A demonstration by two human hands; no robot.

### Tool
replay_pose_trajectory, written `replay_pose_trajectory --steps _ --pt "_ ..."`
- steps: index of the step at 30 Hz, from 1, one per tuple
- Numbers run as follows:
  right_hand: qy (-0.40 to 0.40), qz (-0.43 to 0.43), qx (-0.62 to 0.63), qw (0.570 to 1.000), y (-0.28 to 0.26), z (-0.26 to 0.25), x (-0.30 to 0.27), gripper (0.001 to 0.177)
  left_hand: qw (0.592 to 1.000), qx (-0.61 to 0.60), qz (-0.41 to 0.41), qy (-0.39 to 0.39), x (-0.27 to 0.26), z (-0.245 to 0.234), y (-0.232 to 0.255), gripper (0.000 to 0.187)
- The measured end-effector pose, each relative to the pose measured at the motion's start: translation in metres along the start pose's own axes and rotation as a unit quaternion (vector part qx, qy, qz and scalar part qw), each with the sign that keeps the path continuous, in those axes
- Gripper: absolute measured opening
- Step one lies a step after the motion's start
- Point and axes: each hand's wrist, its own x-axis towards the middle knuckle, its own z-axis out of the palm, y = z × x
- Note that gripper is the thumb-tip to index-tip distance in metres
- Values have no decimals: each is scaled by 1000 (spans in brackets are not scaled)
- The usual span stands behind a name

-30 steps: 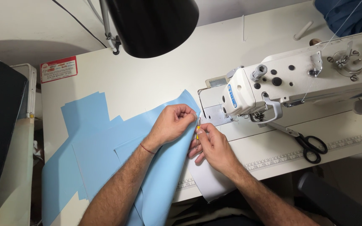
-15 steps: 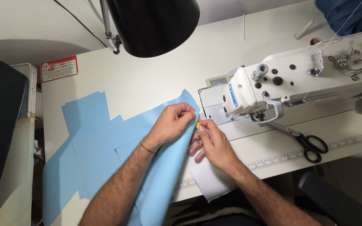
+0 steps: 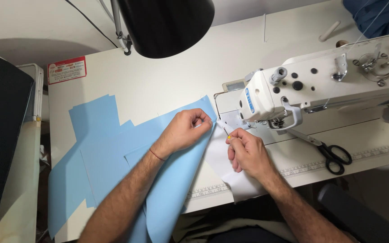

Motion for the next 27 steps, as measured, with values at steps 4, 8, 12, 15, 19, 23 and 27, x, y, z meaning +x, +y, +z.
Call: replay_pose_trajectory --steps 4,8,12,15,19,23,27 --pt "-54 -77 -140 986 -14 -32 -6 26 961 244 125 -29 -7 -4 31 15" --pt "-172 -77 -290 938 -27 -56 -22 23 922 342 166 -81 -18 15 29 18" --pt "-232 -60 -339 910 -49 -82 -31 25 928 332 62 -157 -22 24 59 25" --pt "-198 -64 -427 880 -55 -86 -43 29 950 265 -18 -167 -20 39 37 30" --pt "-123 -197 -312 921 -54 -52 -72 24 968 204 -52 -134 -21 44 17 28" --pt "-33 -44 27 998 3 -20 -51 23 984 46 -94 -145 -7 45 -23 32" --pt "-2 37 123 992 15 -9 -58 16 981 -85 -116 -130 -25 34 -7 24"
